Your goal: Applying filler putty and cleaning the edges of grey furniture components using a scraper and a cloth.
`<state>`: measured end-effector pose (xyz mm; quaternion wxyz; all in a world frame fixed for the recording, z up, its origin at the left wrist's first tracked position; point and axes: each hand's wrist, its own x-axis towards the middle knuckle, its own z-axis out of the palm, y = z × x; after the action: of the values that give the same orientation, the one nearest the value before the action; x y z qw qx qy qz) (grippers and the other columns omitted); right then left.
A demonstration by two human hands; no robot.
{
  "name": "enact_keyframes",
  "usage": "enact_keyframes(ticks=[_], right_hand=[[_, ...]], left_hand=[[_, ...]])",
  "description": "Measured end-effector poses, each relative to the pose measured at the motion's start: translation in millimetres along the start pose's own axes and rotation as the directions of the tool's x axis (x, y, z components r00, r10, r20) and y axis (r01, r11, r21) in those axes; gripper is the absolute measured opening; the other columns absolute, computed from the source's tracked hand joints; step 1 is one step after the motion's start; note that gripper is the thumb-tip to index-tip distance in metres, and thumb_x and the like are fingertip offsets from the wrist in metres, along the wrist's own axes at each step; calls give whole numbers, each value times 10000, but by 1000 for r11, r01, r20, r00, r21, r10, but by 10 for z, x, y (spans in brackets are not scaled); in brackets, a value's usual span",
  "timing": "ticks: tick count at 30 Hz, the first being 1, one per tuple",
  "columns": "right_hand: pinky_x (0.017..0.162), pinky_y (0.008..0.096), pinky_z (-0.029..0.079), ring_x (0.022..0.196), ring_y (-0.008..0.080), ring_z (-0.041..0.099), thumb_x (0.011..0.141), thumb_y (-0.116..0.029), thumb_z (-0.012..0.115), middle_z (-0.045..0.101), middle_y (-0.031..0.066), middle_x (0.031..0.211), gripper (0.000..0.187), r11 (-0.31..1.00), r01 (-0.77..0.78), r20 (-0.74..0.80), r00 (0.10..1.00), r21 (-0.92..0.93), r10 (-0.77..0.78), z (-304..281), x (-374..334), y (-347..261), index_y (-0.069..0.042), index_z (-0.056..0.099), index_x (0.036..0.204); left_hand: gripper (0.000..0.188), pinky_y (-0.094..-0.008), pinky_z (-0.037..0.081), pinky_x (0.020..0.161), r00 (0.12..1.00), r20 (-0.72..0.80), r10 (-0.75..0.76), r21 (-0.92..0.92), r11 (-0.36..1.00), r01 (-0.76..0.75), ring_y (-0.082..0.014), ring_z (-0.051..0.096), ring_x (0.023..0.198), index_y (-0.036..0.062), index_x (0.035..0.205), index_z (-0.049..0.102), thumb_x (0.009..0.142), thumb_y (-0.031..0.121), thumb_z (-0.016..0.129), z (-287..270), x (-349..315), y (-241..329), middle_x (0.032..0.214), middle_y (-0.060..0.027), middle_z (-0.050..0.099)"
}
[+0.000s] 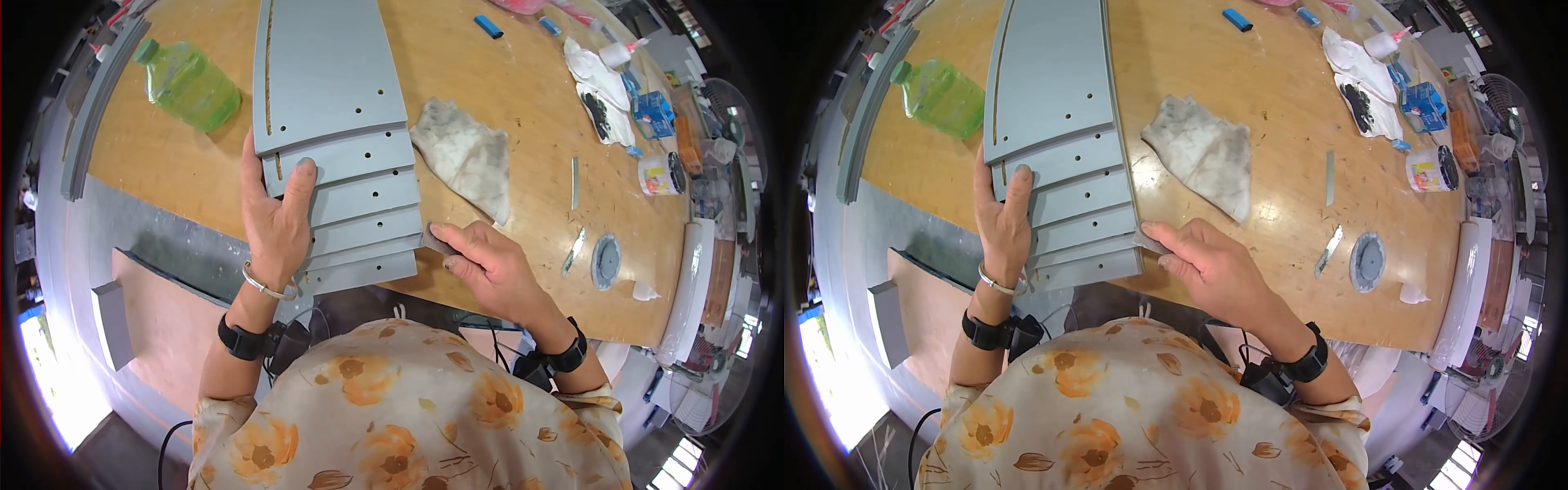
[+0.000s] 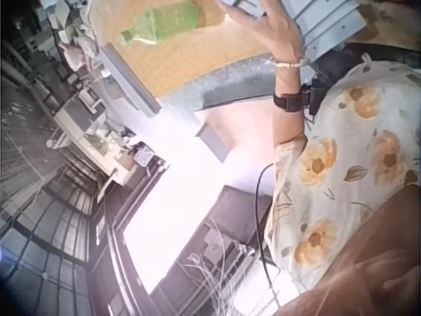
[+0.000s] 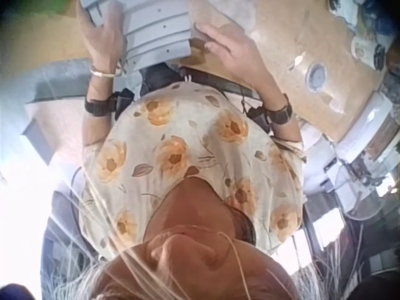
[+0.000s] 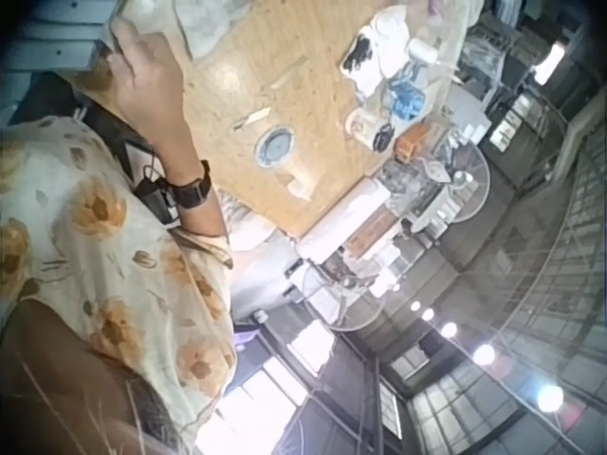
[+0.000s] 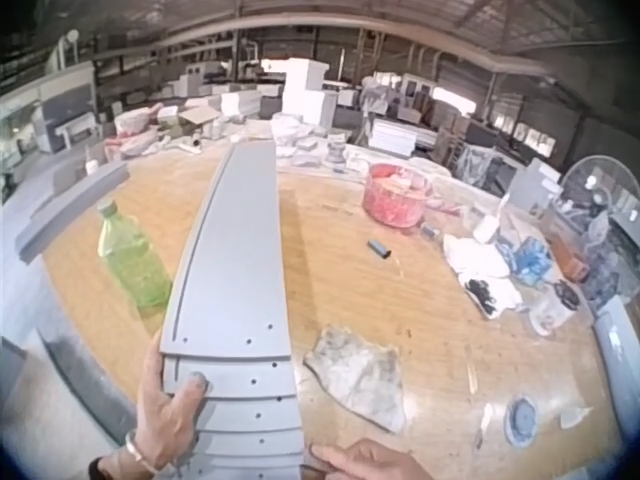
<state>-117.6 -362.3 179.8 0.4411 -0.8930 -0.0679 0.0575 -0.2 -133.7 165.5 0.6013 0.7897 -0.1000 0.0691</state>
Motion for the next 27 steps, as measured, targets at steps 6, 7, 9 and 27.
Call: enact_keyframes(ticks=[6,7,9,27], right_hand=[[596,291,467,660,183,545,810,-82,632,514,44,752,399,995,51,-59,997,-87,-56,37,26,-39,-173,582,1195],[596,291,467,660,183,545,810,-82,632,514,44,752,399,995,49,-58,997,-86,-54,32,28,-42,-173,582,1195],[570,295,472,651,182,553,814,-82,624,519,44,757,404,981,61,-59,996,-186,-73,14,29,-60,-176,573,1203],[648,345,467,691,263,551,867,-123,553,543,101,778,370,993,-59,25,998,-105,62,-79,-19,-265,-121,527,1236]], left_hand=[[600,-315,405,929,999,-4,32,8,999,-32,-199,490,1088,-66,1341,300,886,190,596,5,6,-35,1216,-152,502],[600,-315,406,928,1000,-4,25,-11,1000,-25,-199,491,1086,-65,1341,301,886,191,597,11,7,-30,1214,-153,504],[603,-315,407,926,1000,1,24,-8,1000,-24,-199,492,1085,-65,1341,300,886,194,597,10,18,-23,1212,-153,506],[591,-320,406,932,1000,-13,7,-34,999,-7,-203,484,1098,-56,1329,328,871,189,611,6,3,-33,1225,-148,494]])
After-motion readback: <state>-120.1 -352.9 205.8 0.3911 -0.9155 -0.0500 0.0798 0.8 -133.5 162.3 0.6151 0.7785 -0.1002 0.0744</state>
